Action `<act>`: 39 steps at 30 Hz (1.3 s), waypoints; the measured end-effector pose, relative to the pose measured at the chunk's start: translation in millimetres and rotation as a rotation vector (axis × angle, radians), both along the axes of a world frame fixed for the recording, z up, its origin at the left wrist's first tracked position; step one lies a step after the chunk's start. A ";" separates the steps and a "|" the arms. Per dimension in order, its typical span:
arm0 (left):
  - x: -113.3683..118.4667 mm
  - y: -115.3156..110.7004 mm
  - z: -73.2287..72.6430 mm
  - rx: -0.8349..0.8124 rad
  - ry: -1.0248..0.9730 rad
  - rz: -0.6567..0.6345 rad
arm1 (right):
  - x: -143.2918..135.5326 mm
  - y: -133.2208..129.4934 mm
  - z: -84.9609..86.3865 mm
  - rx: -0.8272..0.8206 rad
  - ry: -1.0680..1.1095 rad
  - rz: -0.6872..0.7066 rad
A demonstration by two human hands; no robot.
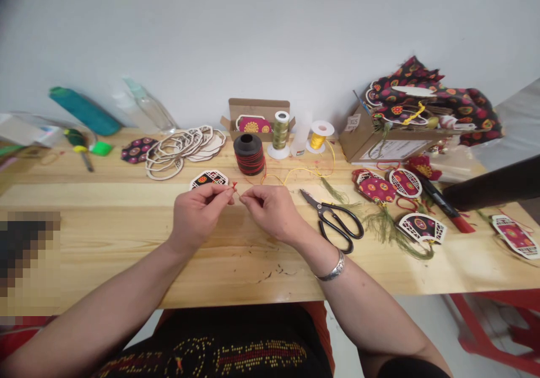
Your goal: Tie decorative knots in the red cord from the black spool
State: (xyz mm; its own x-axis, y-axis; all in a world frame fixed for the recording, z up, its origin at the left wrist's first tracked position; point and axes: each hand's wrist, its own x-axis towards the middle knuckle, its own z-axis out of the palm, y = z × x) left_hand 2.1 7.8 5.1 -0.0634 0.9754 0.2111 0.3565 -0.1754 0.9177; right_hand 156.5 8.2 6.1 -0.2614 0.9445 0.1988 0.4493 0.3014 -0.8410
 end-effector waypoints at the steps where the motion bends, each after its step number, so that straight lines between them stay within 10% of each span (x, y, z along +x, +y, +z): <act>1: -0.4 0.2 -0.1 -0.001 -0.005 0.000 | 0.0 0.0 -0.1 0.003 -0.001 0.001; 8: -2.2 1.3 -2.4 0.005 -0.001 -0.016 | 1.7 -1.7 -0.5 0.091 -0.104 0.023; 20: -3.9 1.3 -10.4 0.120 0.222 -0.240 | 15.5 0.4 6.5 0.822 -0.743 0.148; 28: -3.0 0.6 -10.1 0.189 0.198 -0.413 | 16.7 9.7 -2.7 0.434 -0.284 0.131; 39: -2.5 -0.5 -1.5 0.062 0.004 -0.173 | 11.8 10.4 -3.7 0.035 -0.028 0.063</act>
